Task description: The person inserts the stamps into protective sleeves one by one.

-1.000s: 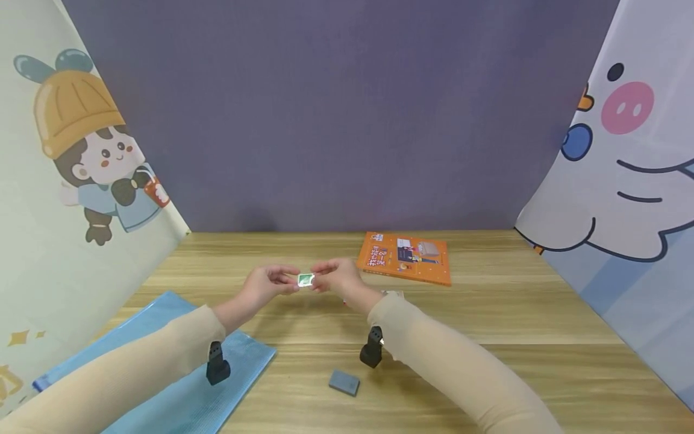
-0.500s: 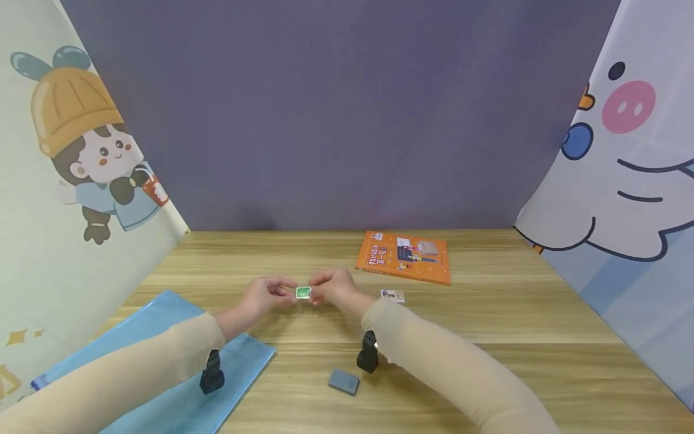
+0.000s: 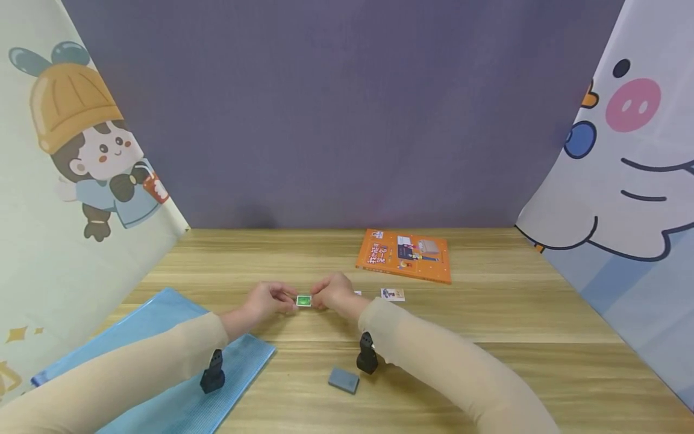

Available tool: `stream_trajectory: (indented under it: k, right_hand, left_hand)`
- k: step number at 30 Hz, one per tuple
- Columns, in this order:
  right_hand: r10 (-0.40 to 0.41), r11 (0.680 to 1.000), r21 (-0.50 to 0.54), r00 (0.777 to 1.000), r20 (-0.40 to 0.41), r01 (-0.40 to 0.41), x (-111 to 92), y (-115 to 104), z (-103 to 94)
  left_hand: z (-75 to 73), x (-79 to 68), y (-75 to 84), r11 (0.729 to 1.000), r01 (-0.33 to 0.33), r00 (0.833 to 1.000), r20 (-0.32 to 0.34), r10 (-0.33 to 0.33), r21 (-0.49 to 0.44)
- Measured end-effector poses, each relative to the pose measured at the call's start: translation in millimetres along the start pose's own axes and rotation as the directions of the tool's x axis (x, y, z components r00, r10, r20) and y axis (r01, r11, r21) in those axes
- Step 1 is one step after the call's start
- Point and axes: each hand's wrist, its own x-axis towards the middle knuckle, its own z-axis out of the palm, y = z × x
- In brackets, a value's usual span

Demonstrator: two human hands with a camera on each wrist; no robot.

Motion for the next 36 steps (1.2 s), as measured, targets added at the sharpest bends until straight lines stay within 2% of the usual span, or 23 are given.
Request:
stream_trajectory:
  k: [5, 11, 16, 36]
  right_hand:
    - [-0.004, 0.998, -0.063, 1.000, 0.004, 0.004, -0.5, 1.0, 1.3]
    - [-0.006, 0.988, -0.157, 1.000, -0.009, 0.004, 1.2, 3.8, 2.3]
    - [-0.035, 0.976, -0.217, 0.999, -0.017, 0.030, 1.4, 4.3, 4.9]
    - [-0.051, 0.968, -0.247, 0.999, 0.009, 0.052, 0.6, 2.6, 4.0]
  left_hand:
    - [2.8, 1.9, -0.2, 0.997, 0.013, 1.000, -0.025, -0.011, 0.070]
    - [2.8, 3.2, -0.6, 0.992, 0.036, 0.999, -0.005, -0.036, 0.121]
    - [-0.3, 4.8, -1.7, 0.991, 0.061, 0.998, 0.006, -0.063, 0.123]
    - [-3.1, 3.4, -1.4, 0.992, 0.068, 0.998, 0.008, -0.069, 0.104]
